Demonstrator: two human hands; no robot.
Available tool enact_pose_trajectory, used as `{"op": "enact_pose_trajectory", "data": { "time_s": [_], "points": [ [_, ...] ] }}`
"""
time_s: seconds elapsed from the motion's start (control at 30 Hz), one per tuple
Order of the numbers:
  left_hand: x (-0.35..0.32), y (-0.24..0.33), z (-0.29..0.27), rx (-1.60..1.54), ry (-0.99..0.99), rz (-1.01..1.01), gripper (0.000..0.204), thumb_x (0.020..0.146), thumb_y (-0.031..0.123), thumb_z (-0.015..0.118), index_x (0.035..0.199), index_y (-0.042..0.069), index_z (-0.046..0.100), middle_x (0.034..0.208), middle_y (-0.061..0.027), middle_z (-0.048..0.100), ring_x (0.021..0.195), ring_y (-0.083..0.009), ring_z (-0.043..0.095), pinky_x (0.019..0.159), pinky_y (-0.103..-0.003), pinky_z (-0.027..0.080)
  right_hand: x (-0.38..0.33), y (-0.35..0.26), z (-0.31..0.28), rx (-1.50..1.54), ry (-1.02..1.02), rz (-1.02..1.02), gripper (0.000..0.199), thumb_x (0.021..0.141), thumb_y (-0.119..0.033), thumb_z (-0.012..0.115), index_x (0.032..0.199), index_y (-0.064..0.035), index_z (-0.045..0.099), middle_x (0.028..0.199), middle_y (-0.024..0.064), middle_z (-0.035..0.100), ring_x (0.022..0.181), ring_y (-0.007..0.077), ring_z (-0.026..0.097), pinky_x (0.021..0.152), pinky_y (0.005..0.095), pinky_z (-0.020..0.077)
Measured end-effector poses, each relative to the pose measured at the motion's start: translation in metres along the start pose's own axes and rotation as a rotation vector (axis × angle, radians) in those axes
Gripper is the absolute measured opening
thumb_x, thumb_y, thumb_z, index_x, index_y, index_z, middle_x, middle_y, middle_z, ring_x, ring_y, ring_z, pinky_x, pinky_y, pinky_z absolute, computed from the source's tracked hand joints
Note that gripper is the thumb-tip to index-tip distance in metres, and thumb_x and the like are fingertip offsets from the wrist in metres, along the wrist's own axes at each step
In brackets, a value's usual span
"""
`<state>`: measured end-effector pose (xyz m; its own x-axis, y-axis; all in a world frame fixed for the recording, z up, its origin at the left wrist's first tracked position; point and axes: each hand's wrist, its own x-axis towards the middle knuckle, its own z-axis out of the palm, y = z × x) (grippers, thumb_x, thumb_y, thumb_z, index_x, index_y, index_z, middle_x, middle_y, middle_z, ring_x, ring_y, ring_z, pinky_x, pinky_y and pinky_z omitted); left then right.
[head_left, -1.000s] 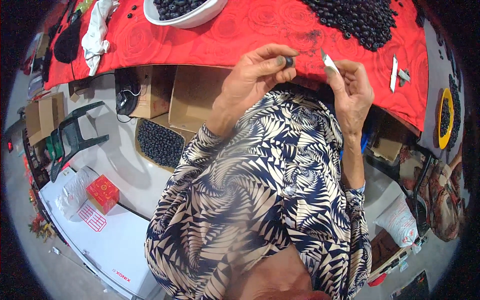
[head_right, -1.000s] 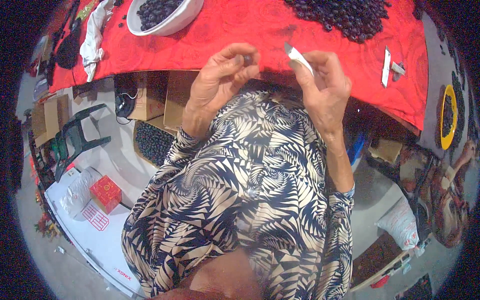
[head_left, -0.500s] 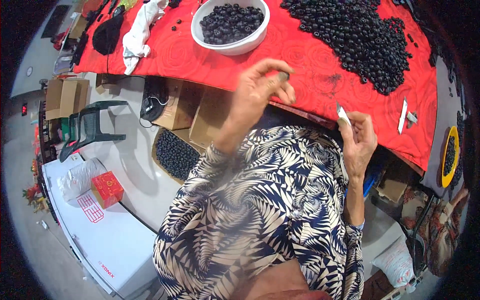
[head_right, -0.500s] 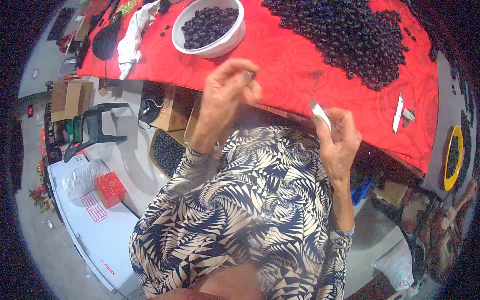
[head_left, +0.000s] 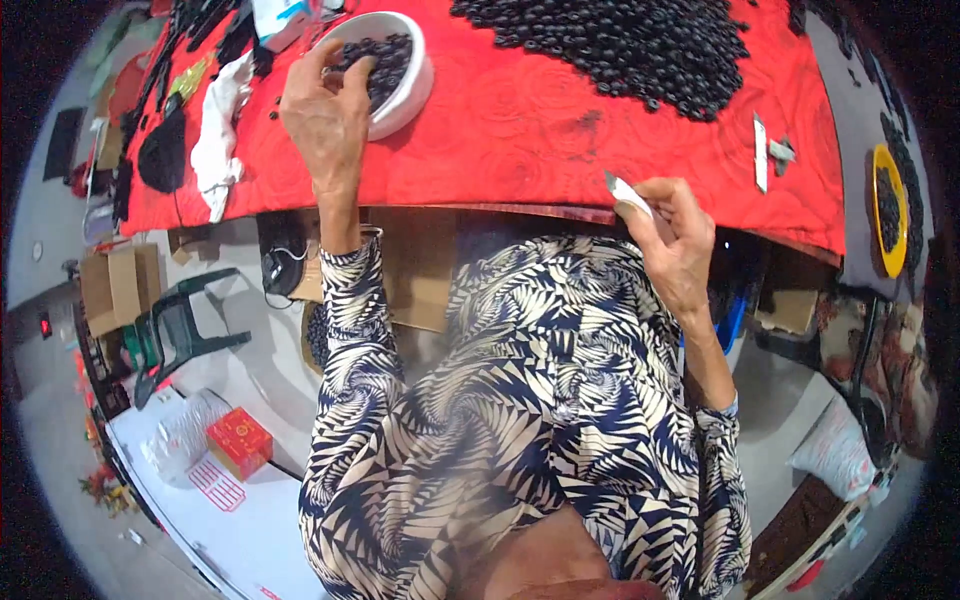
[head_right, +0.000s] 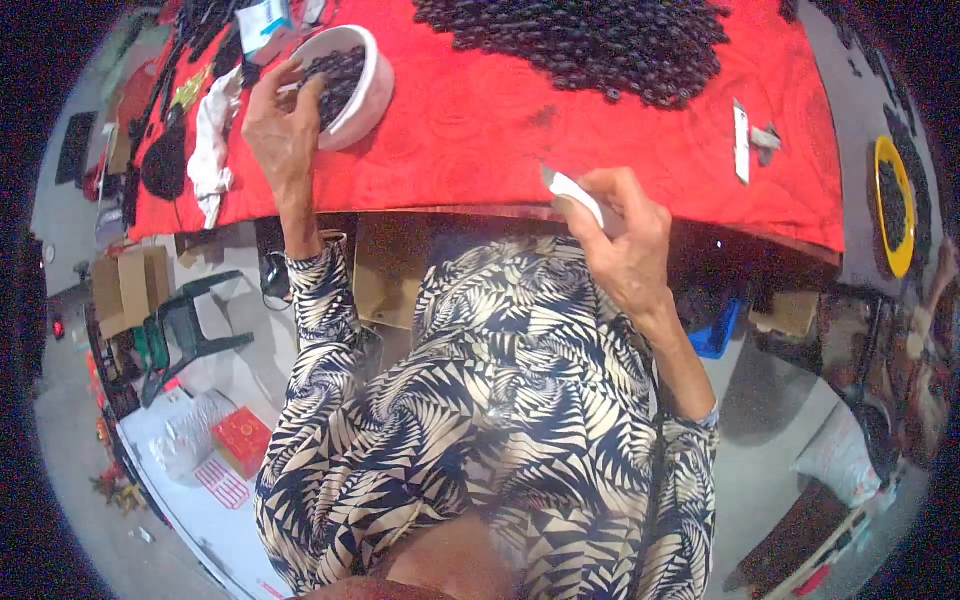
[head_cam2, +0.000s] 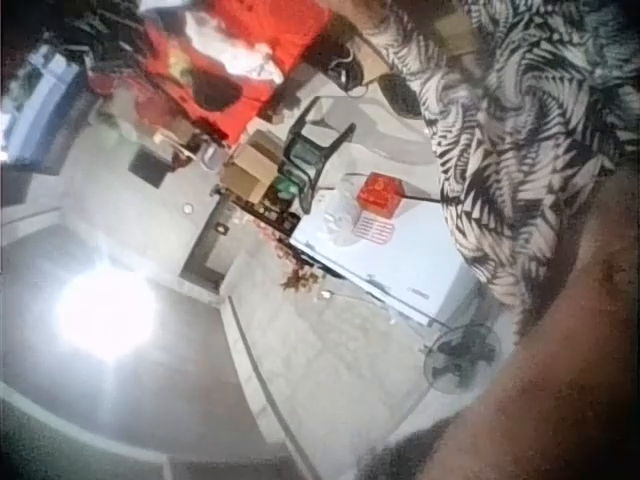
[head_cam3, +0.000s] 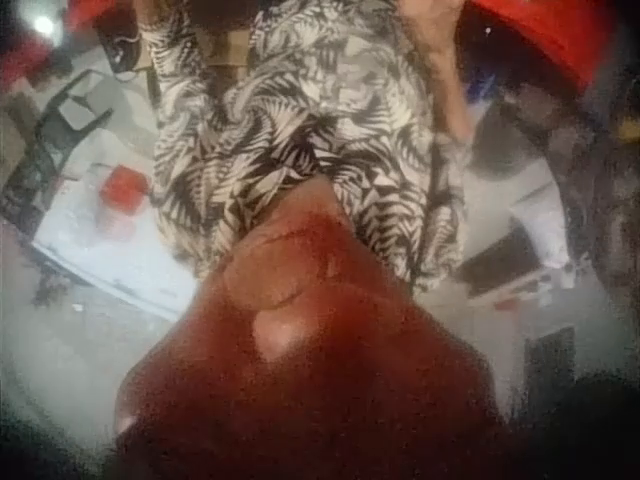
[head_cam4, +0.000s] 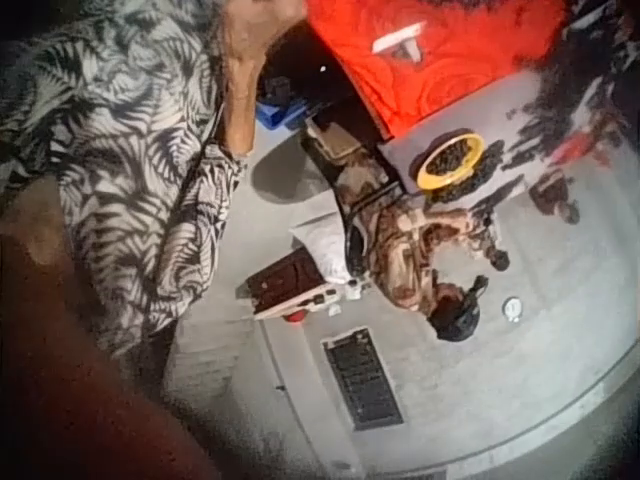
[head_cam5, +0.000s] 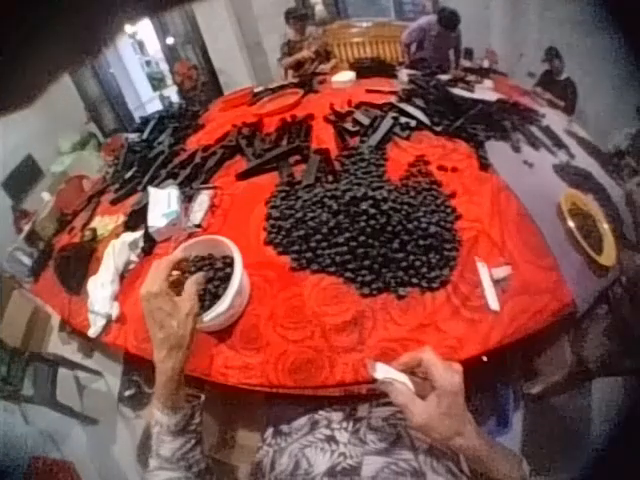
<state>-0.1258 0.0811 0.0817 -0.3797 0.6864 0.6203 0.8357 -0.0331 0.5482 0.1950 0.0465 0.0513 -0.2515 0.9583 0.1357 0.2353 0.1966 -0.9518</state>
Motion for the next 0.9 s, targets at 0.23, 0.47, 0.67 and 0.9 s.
{"op": "enact_pose_trajectory", "data": {
  "time_s": [0.23,0.47,0.67,0.9],
  "points": [
    [-0.020,0.084,0.061,-0.434,-0.656,0.071,0.013,0.076,0.013,0.064,0.084,0.003,0.068,0.078,-0.0080,0.066,0.065,-0.0130,0.060,0.060,-0.026,0.048,-0.014,0.000,-0.016,-0.024,0.003,0.006,0.017,0.076,-0.007,0.067,0.084,0.0015,0.053,0.070,0.0104,0.062,0.066,0.0145,0.062,0.059,0.0272,0.0483],
    [-0.026,0.117,0.141,-0.288,-0.787,0.749,0.019,0.073,0.004,0.057,0.090,0.003,0.064,0.088,-0.0132,0.059,0.079,-0.0274,0.060,0.070,-0.035,0.050,-0.030,0.004,-0.033,0.011,0.062,0.062,0.016,0.077,-0.004,0.066,0.085,0.0026,0.053,0.072,0.0092,0.062,0.065,0.0120,0.059,0.058,0.0254,0.0475],
    [-0.035,0.126,0.159,0.030,-0.873,0.927,0.022,0.073,0.007,0.053,0.094,0.004,0.058,0.095,-0.0126,0.053,0.090,-0.0304,0.056,0.072,-0.039,0.050,-0.032,0.010,-0.036,0.018,0.102,0.072,0.017,0.077,-0.006,0.065,0.086,0.0025,0.054,0.072,0.0095,0.062,0.064,0.0124,0.059,0.059,0.0257,0.0469],
    [-0.033,0.122,0.158,0.036,-0.861,0.947,0.018,0.073,0.007,0.052,0.091,0.003,0.056,0.094,-0.0125,0.051,0.091,-0.0308,0.056,0.071,-0.039,0.050,-0.031,0.015,-0.034,0.007,0.094,0.072,0.017,0.076,-0.007,0.066,0.085,0.0019,0.054,0.072,0.0108,0.062,0.065,0.0136,0.060,0.058,0.0263,0.0468]
  ]
}}
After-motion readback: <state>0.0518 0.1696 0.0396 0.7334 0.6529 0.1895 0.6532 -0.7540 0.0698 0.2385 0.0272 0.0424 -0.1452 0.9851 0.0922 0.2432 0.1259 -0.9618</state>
